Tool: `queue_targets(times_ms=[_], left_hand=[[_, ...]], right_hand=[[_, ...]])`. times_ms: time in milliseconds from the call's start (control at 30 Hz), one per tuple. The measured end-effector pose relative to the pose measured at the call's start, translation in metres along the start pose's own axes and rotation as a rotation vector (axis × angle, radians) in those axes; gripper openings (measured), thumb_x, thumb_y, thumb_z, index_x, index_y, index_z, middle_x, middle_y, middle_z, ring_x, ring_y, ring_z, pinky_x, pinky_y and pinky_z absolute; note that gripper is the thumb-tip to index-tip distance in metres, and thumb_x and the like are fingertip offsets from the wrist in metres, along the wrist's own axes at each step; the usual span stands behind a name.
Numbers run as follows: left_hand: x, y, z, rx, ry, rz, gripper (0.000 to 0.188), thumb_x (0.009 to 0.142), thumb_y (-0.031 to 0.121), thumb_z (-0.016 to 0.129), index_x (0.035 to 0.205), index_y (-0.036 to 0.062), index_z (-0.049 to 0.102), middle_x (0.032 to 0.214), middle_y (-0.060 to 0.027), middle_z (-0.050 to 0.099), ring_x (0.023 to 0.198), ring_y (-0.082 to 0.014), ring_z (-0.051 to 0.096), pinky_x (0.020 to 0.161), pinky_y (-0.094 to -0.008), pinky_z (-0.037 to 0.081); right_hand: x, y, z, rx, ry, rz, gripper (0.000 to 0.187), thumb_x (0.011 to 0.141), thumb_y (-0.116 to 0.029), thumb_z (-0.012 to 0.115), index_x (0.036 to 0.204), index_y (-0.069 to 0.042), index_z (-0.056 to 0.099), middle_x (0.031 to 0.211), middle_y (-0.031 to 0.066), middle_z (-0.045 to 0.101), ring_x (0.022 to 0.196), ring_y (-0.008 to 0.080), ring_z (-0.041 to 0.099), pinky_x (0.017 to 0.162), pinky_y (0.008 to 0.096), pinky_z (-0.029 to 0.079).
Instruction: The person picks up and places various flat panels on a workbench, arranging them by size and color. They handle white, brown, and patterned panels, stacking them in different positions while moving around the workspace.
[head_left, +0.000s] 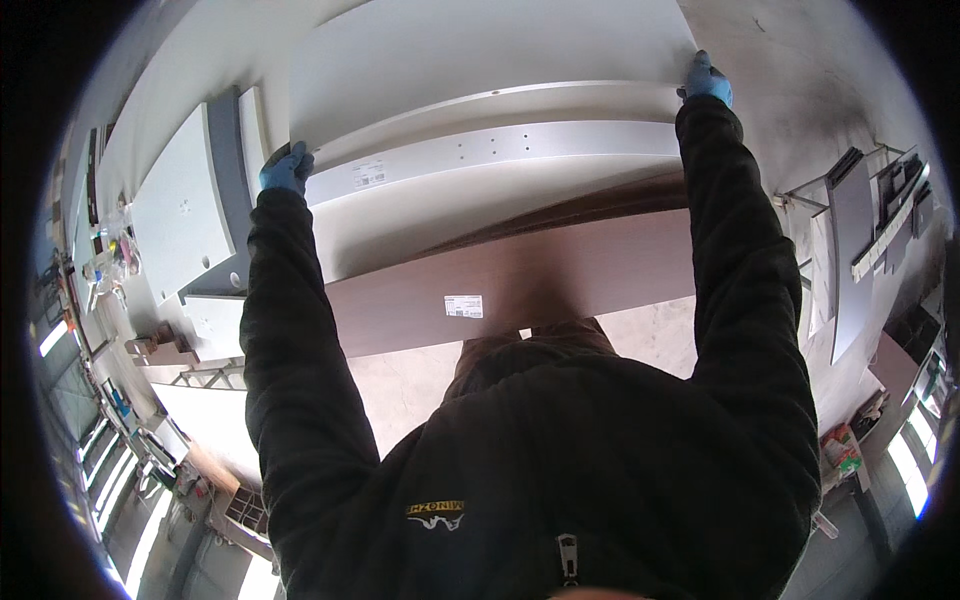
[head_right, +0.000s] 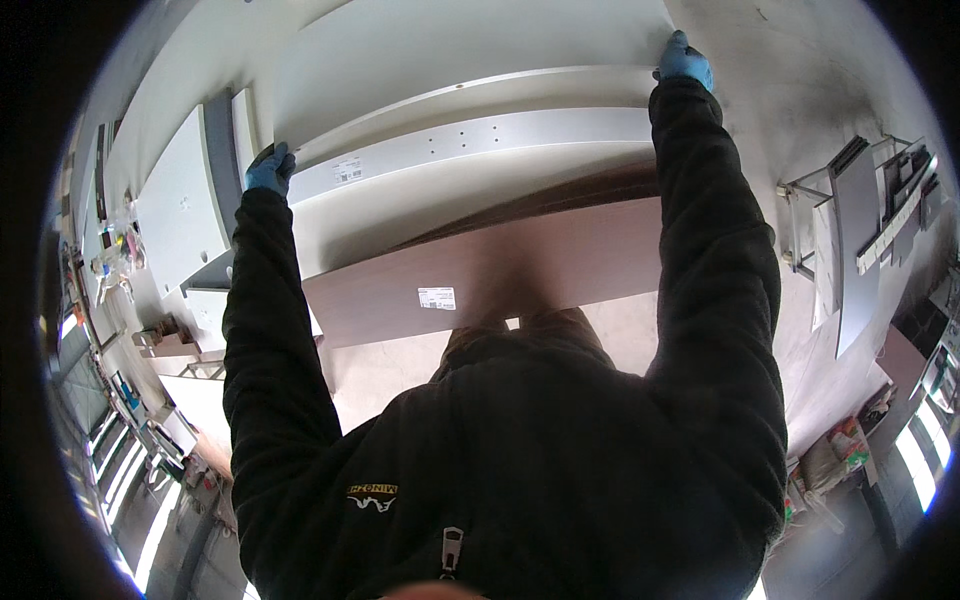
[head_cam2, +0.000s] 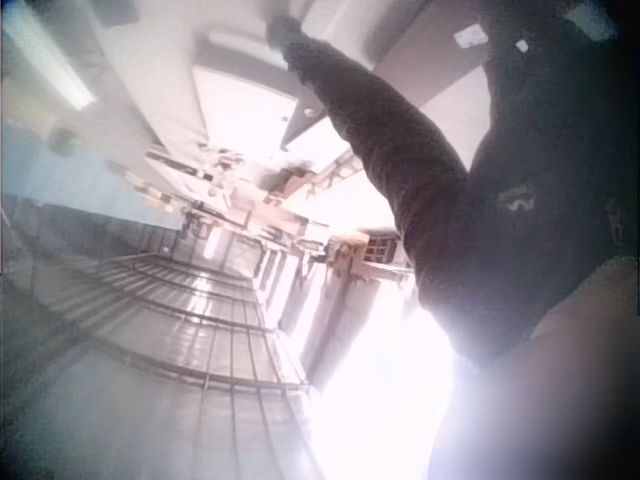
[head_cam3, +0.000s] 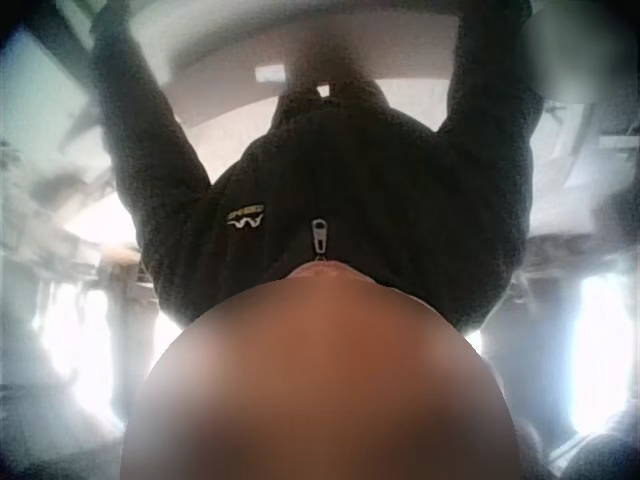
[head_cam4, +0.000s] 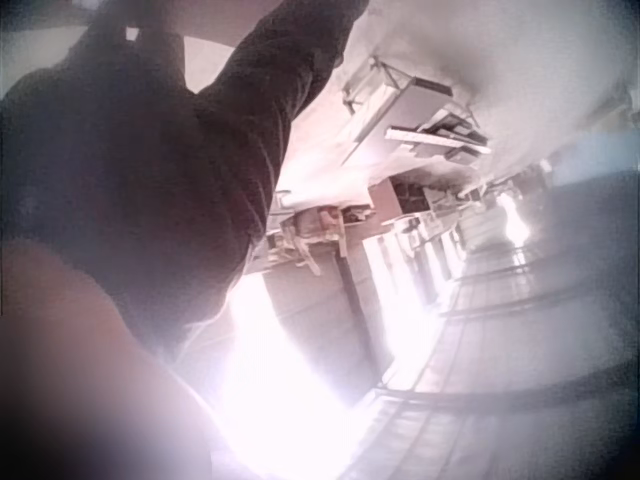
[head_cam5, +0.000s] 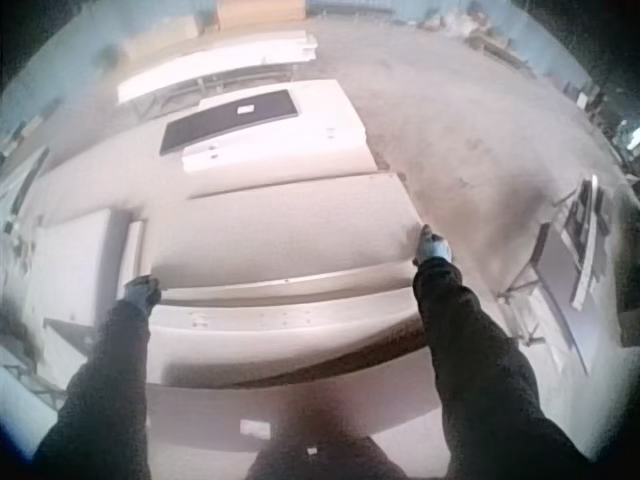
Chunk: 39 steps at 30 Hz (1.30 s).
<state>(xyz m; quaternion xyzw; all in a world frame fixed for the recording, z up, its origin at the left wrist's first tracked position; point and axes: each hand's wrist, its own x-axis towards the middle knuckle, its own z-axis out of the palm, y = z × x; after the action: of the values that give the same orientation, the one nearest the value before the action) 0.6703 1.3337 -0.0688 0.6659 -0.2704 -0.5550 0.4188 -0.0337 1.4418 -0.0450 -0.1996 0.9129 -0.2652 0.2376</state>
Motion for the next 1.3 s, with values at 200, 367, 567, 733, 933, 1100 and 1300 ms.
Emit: queue_targets(times_ms=[200,367,567,733,933,1100,1300], left_hand=[[0.022,-0.029,0.001,-0.017,0.017,-0.022,0.029,0.090,0.002,0.071,0.118,0.0022,0.067,0.095,-0.0110,0.071,0.076,-0.0233,0.069,0.073,-0.0360,0.061],[0.001,-0.019,0.022,0.247,0.064,-0.038,0.038,0.091,0.010,0.072,0.128,0.0048,0.065,0.099,-0.0089,0.073,0.068,-0.0209,0.072,0.059,-0.0288,0.058],[-0.066,0.033,0.050,0.686,0.258,0.357,0.034,0.095,0.020,0.061,0.124,0.0040,0.068,0.093,-0.0105,0.075,0.063,-0.0217,0.073,0.065,-0.0310,0.058],[-0.106,0.001,-0.047,0.923,0.325,0.460,0.034,0.094,0.029,0.061,0.117,0.0055,0.072,0.098,-0.0158,0.075,0.089,-0.0221,0.073,0.079,-0.0357,0.057],[-0.194,-0.131,-0.179,1.005,0.233,0.089,0.055,0.099,0.052,0.052,0.095,0.0020,0.072,0.086,-0.0154,0.070,0.082,-0.0265,0.067,0.079,-0.0406,0.052],[-0.231,-0.165,-0.187,0.925,0.211,0.020,0.061,0.098,0.056,0.053,0.102,-0.0023,0.072,0.084,-0.0162,0.069,0.080,-0.0244,0.063,0.076,-0.0373,0.050],[-0.227,-0.158,-0.169,1.171,0.269,0.073,0.066,0.098,0.058,0.047,0.096,-0.0022,0.073,0.090,-0.0265,0.071,0.090,-0.0429,0.068,0.080,-0.0484,0.051]], right_hand=[[0.023,0.008,0.025,-0.238,0.010,-0.100,0.074,0.099,-0.062,0.032,0.116,-0.003,0.072,0.100,0.0197,0.075,0.103,0.0341,0.070,0.095,0.0429,0.050],[0.040,0.019,0.038,-0.277,0.001,-0.082,0.070,0.098,-0.060,0.032,0.118,-0.007,0.072,0.117,0.0206,0.070,0.116,0.0388,0.063,0.101,0.0491,0.046],[0.071,0.005,-0.011,-0.813,0.038,-0.581,0.059,0.098,-0.052,0.037,0.123,-0.009,0.069,0.126,0.0208,0.065,0.121,0.0394,0.060,0.104,0.0502,0.045],[0.071,0.032,-0.079,-0.462,0.081,-0.617,0.053,0.097,-0.051,0.050,0.118,-0.007,0.070,0.122,0.0211,0.066,0.118,0.0370,0.062,0.097,0.0443,0.049],[-0.046,0.190,-0.138,-0.492,0.198,-0.499,0.062,0.096,-0.051,0.057,0.122,0.004,0.066,0.122,0.0275,0.066,0.118,0.0393,0.063,0.101,0.0438,0.050],[-0.120,0.275,-0.121,-0.639,0.093,-0.037,0.076,0.095,-0.064,0.048,0.127,0.004,0.063,0.124,0.0275,0.065,0.118,0.0432,0.061,0.100,0.0474,0.049],[-0.119,0.272,-0.120,-0.382,-0.129,0.116,0.075,0.095,-0.065,0.045,0.137,-0.003,0.057,0.134,0.0246,0.061,0.126,0.0428,0.055,0.105,0.0488,0.045]])
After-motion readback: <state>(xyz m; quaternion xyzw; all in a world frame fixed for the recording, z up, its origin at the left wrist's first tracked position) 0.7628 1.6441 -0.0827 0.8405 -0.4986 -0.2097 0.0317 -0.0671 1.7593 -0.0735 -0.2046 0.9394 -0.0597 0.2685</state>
